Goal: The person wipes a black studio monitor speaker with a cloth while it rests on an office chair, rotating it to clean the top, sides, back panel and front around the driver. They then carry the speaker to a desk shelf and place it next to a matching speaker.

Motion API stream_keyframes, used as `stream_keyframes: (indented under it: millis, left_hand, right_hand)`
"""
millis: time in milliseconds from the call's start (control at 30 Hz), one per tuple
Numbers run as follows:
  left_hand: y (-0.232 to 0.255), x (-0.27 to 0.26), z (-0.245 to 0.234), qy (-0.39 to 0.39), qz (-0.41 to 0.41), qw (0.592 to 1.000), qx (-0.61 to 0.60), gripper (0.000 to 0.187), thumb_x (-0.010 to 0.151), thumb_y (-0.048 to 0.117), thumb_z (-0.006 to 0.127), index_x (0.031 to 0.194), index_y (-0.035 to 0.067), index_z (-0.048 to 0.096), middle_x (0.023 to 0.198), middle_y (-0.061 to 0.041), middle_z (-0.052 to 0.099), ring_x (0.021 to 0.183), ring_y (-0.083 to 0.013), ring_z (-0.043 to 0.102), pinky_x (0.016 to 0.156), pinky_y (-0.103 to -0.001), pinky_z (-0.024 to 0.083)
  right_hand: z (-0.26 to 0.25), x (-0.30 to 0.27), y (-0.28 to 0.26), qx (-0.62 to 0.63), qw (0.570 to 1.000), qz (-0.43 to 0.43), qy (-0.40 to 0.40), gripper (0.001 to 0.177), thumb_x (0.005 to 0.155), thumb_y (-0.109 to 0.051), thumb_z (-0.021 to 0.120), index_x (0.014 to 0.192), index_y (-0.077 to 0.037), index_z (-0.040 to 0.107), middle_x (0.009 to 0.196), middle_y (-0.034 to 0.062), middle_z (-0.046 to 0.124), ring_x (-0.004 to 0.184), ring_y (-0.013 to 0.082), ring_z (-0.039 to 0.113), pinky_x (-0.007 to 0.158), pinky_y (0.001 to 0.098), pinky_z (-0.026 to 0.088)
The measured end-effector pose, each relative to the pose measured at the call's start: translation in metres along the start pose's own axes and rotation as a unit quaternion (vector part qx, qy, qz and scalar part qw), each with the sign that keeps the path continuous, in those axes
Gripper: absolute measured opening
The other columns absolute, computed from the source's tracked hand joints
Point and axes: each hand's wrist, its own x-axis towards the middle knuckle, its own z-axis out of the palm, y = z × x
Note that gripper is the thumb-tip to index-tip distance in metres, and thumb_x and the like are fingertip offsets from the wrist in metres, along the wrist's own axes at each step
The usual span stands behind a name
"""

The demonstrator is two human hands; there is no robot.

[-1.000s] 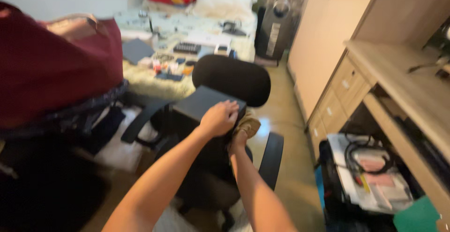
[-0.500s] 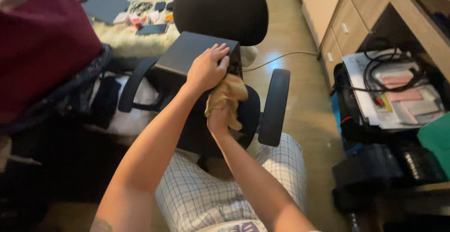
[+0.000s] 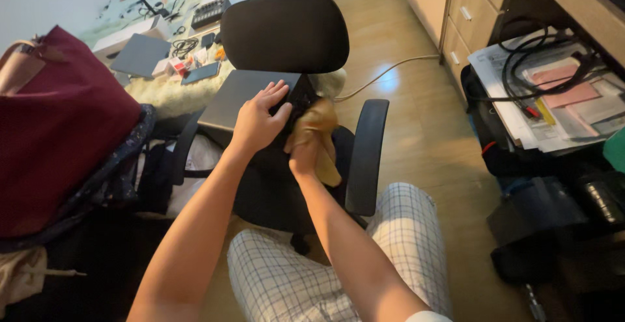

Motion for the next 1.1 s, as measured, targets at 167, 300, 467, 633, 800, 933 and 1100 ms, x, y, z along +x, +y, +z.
stream_keyframes:
  millis: [167,300,467,633,800,933,1100]
  left_hand:
    - [0.004,-0.004,0.002,-0.008,-0.011,1.0,-0.001,0.045,0.091,0.022,0.067,0.133,0.006,0.067,0.145,-0.013,0.06,0.142,-0.0305,0.05,0.114,-0.039,0.041]
    - [0.004,0.001,0.001,-0.009,-0.005,1.0,-0.002,0.045,0.091,0.021,0.067,0.133,0.006,0.067,0.145,-0.013,0.06,0.142,-0.0317,0.049,0.116,-0.04,0.04]
    - [-0.004,-0.001,0.005,-0.011,-0.015,1.0,-0.007,0.044,0.093,0.02,0.067,0.134,0.005,0.066,0.147,-0.013,0.059,0.144,-0.0322,0.049,0.117,-0.04,0.039]
    - [0.003,0.005,0.008,-0.003,-0.033,0.999,0.01,0.044,0.093,0.02,0.066,0.134,0.005,0.066,0.147,-0.012,0.059,0.142,-0.0324,0.048,0.116,-0.04,0.039]
    - [0.007,0.011,0.017,0.011,-0.053,0.998,0.022,0.043,0.094,0.019,0.064,0.135,0.004,0.066,0.147,-0.013,0.059,0.144,-0.0335,0.047,0.117,-0.041,0.038]
    - [0.008,0.014,0.018,0.013,-0.064,0.997,0.026,0.043,0.094,0.019,0.063,0.133,0.003,0.066,0.147,-0.014,0.058,0.143,-0.0336,0.048,0.117,-0.04,0.038]
    - [0.007,0.014,0.019,0.007,-0.051,0.998,0.024,0.043,0.094,0.019,0.062,0.134,0.002,0.066,0.148,-0.015,0.058,0.143,-0.0342,0.048,0.118,-0.041,0.037]
  right_hand:
    - [-0.038,-0.07,-0.009,0.065,0.993,0.094,-0.042,0.043,0.1,-0.036,0.046,0.133,-0.007,0.049,0.106,0.0092,0.06,0.093,0.0272,0.058,0.082,0.0425,0.051]
    - [-0.065,-0.107,0.023,-0.218,0.948,-0.205,-0.106,0.034,0.106,-0.026,0.038,0.096,-0.021,0.07,0.103,0.0117,0.066,0.114,0.0352,0.059,0.115,0.0507,0.034]
    - [-0.055,-0.015,0.058,-0.235,0.97,0.057,-0.012,0.052,0.109,-0.04,0.038,0.128,0.001,0.064,0.128,0.0224,0.069,0.12,0.0341,0.064,0.105,0.0387,0.047]
    - [-0.054,0.026,0.036,-0.06,0.997,0.014,0.04,0.053,0.103,-0.035,0.042,0.144,-0.001,0.05,0.132,0.0171,0.062,0.118,0.0292,0.059,0.101,0.0338,0.045]
    - [-0.066,-0.012,0.035,-0.078,0.971,0.221,0.054,0.051,0.106,-0.04,0.041,0.13,0.001,0.059,0.121,0.017,0.068,0.111,0.0291,0.064,0.097,0.0363,0.049]
    - [-0.072,-0.085,0.04,-0.136,0.975,0.175,0.0,0.05,0.106,-0.041,0.041,0.121,0.002,0.062,0.115,0.018,0.07,0.108,0.0297,0.066,0.095,0.0393,0.051]
    - [-0.071,-0.174,0.043,-0.053,0.981,0.189,-0.005,0.05,0.106,-0.042,0.039,0.122,0.001,0.06,0.11,0.0138,0.068,0.102,0.0274,0.065,0.092,0.0407,0.052]
